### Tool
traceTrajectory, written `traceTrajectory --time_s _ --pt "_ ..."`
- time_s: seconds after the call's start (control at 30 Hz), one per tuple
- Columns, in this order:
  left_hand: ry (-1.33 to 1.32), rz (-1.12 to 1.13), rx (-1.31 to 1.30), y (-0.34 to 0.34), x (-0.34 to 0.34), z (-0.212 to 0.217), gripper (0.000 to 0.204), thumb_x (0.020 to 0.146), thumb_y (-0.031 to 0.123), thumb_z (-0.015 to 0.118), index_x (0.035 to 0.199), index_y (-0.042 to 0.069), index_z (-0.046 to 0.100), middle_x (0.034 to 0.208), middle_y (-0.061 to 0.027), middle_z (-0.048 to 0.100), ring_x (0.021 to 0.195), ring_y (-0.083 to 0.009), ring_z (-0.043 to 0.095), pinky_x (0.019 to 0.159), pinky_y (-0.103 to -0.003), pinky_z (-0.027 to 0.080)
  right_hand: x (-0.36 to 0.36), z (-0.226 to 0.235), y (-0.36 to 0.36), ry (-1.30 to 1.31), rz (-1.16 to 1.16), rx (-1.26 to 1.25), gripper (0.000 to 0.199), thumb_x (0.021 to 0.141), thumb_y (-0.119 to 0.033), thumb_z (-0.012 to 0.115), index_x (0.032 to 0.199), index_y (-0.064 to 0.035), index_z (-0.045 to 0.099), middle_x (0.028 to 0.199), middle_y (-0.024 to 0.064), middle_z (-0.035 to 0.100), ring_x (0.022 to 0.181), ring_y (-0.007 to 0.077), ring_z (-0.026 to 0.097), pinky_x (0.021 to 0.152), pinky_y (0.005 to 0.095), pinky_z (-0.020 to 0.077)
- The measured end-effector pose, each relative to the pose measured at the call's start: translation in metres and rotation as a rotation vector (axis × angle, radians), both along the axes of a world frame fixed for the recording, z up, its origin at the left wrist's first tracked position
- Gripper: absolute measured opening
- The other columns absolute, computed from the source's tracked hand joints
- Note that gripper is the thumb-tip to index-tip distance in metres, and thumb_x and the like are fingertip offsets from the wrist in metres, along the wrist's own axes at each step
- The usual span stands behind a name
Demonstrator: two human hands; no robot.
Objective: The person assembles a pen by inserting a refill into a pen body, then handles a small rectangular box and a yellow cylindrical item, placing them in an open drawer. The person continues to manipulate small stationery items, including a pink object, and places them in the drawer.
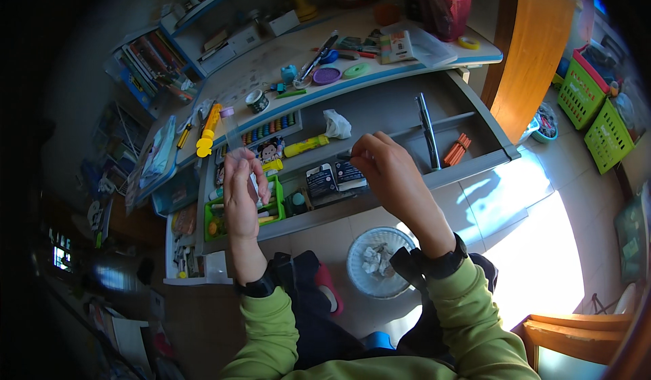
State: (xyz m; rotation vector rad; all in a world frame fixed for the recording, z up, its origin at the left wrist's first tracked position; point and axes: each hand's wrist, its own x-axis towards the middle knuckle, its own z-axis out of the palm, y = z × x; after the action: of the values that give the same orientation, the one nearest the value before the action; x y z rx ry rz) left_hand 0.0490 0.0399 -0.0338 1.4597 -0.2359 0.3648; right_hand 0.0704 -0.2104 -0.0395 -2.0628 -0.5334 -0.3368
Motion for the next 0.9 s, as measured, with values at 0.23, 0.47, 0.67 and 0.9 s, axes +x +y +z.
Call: traceTrajectory --time_s 0.23,0.47,0.67,0.9 --pt "0.015 0.219 0.438 -0.003 0.005 -0.008 0.027 0.105 0.023 0.044 0.126 0.007 0.047 0.096 -0.0035 0.056 0.073 -0.0068 0.049 0.063 -0.020 0.043 0.001 -0.002 -0.005 -0.015 -0.028 0.003 0.008 0.090 -0.006 0.064 0.096 -0.0011 0.060 0.089 0.0111 0.057 0.074 0.0229 0.057 0.065 0.0310 0.0459" --pt "-0.062 0.021 -0.006 0.003 0.003 0.006 0.039 0.103 0.020 0.048 0.139 0.007 0.044 0.099 -0.0055 0.059 0.085 -0.0116 0.059 0.075 -0.024 0.048 -0.003 0.005 -0.005 -0.008 0.029 0.100 0.009 0.091 -0.007 0.064 0.096 -0.0012 0.060 0.088 0.0099 0.057 0.073 0.0195 0.057 0.065 0.0301 0.0465" --pt "0.075 -0.186 -0.795 -0.008 0.009 -0.001 0.026 0.103 0.020 0.045 0.125 0.007 0.050 0.136 -0.0174 0.053 0.130 -0.0313 0.050 0.108 -0.044 0.042 -0.024 0.018 0.006 0.111 0.242 0.314 0.011 0.092 -0.009 0.065 0.096 0.0003 0.060 0.083 0.0076 0.060 0.070 0.0118 0.057 0.063 0.0270 0.0457" --pt "-0.022 -0.026 -0.717 -0.042 0.012 -0.014 0.045 0.101 0.010 0.048 0.141 0.021 0.030 0.136 -0.0204 0.052 0.126 -0.0340 0.053 0.100 -0.045 0.051 -0.033 0.024 0.012 0.001 0.158 0.315 0.013 0.084 -0.005 0.069 0.094 0.0015 0.061 0.074 0.0110 0.061 0.063 0.0181 0.058 0.059 0.0290 0.0460"
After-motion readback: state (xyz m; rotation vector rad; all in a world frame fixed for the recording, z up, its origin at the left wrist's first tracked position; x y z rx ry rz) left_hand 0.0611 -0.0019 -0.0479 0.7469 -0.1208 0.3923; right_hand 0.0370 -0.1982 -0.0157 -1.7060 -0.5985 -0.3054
